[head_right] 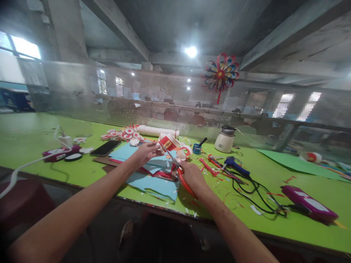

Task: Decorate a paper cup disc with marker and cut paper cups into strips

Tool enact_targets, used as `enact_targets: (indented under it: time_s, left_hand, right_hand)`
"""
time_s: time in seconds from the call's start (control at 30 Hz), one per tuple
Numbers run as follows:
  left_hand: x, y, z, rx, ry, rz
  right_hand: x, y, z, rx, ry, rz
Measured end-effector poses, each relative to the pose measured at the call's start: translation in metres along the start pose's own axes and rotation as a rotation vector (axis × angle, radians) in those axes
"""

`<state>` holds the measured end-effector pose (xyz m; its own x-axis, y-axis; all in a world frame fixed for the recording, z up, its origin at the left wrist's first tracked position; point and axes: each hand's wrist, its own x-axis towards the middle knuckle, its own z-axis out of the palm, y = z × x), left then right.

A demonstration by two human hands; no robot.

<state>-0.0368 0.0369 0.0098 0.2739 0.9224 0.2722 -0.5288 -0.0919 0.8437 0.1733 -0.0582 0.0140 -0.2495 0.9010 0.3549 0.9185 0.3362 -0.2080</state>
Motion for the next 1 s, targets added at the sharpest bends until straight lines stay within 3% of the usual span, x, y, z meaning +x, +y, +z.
enact_targets:
  time_s: [1.0]
  left_hand:
    - [-0.0004,-0.0007,0.0026,0.066,0.061,0.076]
  right_hand:
    - [0.0035,0.0027,-0.0004,-0.025,-0.032,-0.004]
